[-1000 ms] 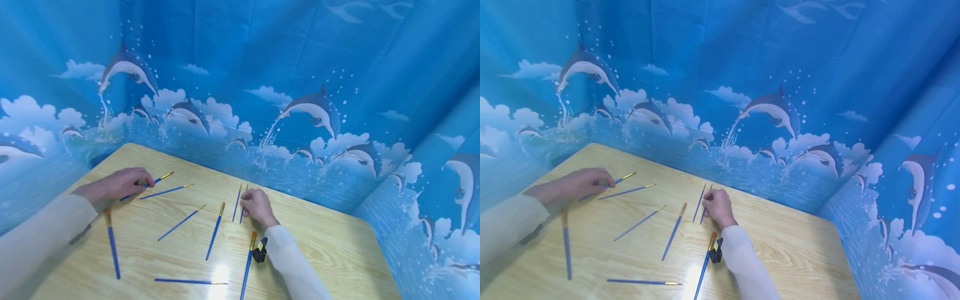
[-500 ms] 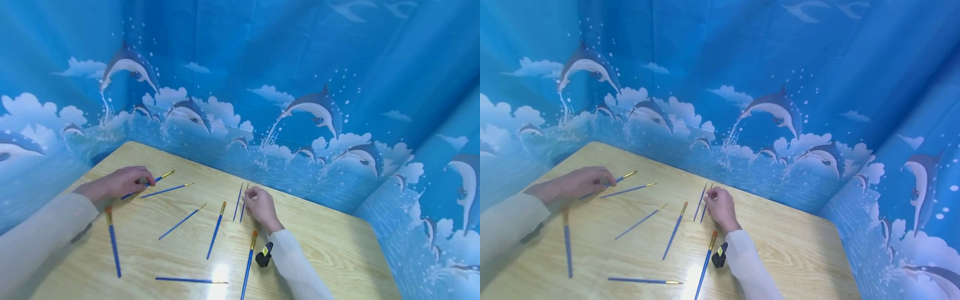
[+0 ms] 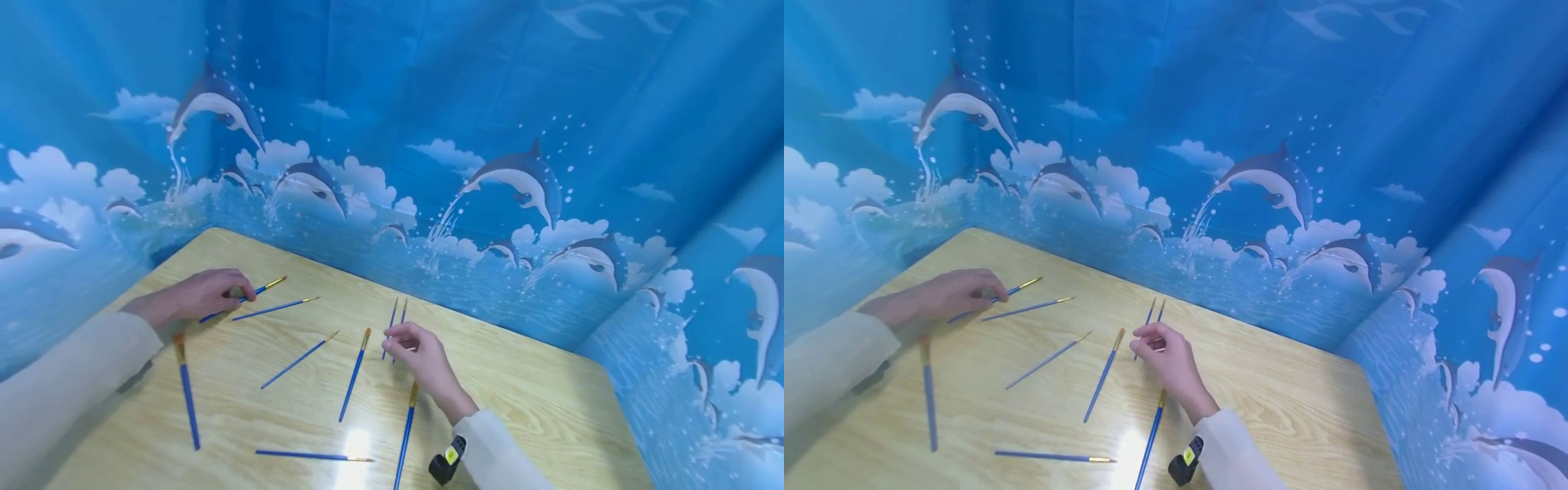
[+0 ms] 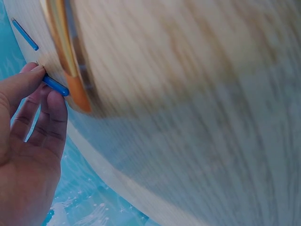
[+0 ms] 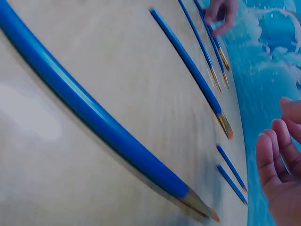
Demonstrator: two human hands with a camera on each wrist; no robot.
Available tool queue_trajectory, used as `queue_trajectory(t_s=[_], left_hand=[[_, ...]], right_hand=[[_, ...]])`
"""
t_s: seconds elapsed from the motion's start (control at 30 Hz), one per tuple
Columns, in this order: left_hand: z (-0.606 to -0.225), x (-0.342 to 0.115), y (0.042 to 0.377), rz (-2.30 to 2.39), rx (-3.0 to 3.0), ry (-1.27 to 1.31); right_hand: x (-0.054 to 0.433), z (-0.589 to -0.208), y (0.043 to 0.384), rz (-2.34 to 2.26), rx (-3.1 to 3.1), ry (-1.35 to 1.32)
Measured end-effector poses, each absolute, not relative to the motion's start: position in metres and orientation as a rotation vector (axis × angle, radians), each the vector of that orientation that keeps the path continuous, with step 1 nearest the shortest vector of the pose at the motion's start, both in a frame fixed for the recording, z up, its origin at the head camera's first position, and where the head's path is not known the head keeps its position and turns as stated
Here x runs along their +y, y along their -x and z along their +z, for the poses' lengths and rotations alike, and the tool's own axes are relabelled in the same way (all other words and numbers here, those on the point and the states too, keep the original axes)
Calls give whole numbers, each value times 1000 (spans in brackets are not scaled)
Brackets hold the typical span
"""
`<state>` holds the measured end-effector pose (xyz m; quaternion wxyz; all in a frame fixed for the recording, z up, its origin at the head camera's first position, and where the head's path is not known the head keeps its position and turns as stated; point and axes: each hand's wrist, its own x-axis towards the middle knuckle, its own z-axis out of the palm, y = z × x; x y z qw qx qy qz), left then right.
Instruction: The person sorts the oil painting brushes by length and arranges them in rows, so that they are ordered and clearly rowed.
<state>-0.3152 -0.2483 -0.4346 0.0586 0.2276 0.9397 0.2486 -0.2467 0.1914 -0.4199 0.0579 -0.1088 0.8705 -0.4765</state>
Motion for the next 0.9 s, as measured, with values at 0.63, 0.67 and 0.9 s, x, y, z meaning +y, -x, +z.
queue_trajectory(t_s=[0.63,0.67,0.9], left_hand=[[-437,-250,319,729,2846,-671],[-437,-250,319,729,2846,-666],[-436,-249,318,757,2837,-663]], right_hand=[[158,-433,173,-1214,2402,865],[157,-434,171,-1191,2405,886],[154,-438,161,-947,2447,1056]])
